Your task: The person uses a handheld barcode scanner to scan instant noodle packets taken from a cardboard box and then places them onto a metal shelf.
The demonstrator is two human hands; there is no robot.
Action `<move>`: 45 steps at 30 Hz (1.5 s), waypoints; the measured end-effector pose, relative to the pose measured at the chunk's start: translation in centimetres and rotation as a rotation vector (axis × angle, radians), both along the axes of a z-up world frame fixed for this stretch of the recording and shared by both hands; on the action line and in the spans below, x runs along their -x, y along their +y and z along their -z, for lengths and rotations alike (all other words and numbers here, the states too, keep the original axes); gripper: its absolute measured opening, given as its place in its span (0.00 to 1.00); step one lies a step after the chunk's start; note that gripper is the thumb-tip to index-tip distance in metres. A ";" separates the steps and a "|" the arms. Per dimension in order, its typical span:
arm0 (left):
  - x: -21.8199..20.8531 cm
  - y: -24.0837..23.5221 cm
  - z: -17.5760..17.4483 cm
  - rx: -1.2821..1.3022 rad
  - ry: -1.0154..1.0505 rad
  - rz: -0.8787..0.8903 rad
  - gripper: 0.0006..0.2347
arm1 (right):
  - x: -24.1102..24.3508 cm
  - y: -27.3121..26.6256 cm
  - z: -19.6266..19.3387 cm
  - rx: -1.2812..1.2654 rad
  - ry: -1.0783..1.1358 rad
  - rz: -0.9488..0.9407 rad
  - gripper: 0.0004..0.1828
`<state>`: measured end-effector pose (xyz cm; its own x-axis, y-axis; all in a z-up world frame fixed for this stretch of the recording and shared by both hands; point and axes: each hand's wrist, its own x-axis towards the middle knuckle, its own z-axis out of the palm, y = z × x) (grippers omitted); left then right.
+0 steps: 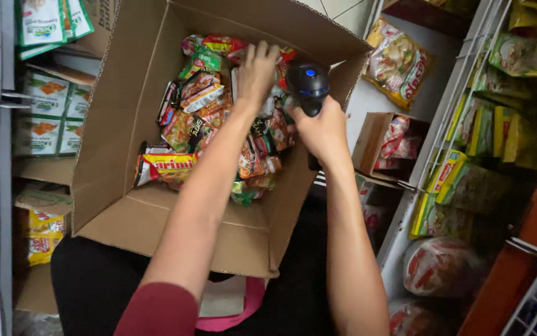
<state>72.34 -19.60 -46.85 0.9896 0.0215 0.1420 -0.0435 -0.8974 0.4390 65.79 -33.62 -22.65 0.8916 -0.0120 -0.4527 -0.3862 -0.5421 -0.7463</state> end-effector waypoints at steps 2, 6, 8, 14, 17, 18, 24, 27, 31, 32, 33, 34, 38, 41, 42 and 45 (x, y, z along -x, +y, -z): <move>0.8 1.4 -1.5 0.159 -0.070 -0.051 0.13 | -0.2 -0.4 0.5 -0.049 -0.032 0.006 0.11; 5.3 4.5 -5.5 0.644 -0.262 -0.163 0.07 | -0.3 -0.8 1.1 -0.203 -0.100 0.023 0.07; 9.6 6.4 -8.4 0.821 -0.116 -0.288 0.06 | -0.2 -0.5 0.8 -0.264 -0.130 0.043 0.06; 22.8 11.3 -16.7 1.671 0.119 -0.428 0.08 | 6.3 3.1 -3.0 -0.450 -0.046 0.047 0.04; 28.4 13.1 -20.1 1.766 0.040 -0.380 0.08 | 11.8 4.9 -5.9 -0.459 -0.116 -0.137 0.06; 29.9 13.5 -21.2 1.787 0.014 -0.361 0.08 | 13.4 5.4 -7.1 -0.434 -0.136 -0.190 0.08; 37.2 16.8 -26.7 1.717 -0.035 -0.361 0.07 | 22.7 7.3 -15.1 -0.140 -0.532 -0.610 0.26; 40.0 18.1 -28.0 1.578 -0.039 -0.376 0.07 | 25.3 8.0 -17.3 -0.090 -0.568 -0.804 0.30; 43.4 18.9 -29.0 1.551 -0.049 -0.377 0.07 | 28.0 8.5 -17.9 -0.004 -0.571 -0.912 0.30; 44.3 18.9 -29.3 1.551 -0.047 -0.390 0.07 | 28.3 8.4 -18.0 -0.007 -0.593 -0.917 0.31; 44.9 18.9 -29.5 1.551 -0.046 -0.402 0.07 | 28.6 8.4 -18.1 -0.011 -0.614 -0.922 0.31; 45.6 19.0 -29.7 1.562 -0.059 -0.399 0.07 | 29.0 8.4 -18.1 -0.012 -0.631 -0.926 0.32; 47.2 19.2 -30.5 1.584 -0.094 -0.400 0.06 | 30.0 7.8 -18.5 -0.014 -0.541 -0.899 0.33; 47.8 19.4 -31.2 1.584 -0.120 -0.408 0.06 | 30.1 7.5 -18.0 -0.033 -0.537 -0.871 0.30; 48.0 19.3 -31.5 1.585 -0.126 -0.409 0.06 | 30.1 7.3 -17.5 -0.045 -0.541 -0.849 0.28; 48.4 18.5 -33.3 1.451 -0.205 -0.432 0.07 | 30.6 8.3 -15.4 -0.159 -0.348 -0.607 0.20</move>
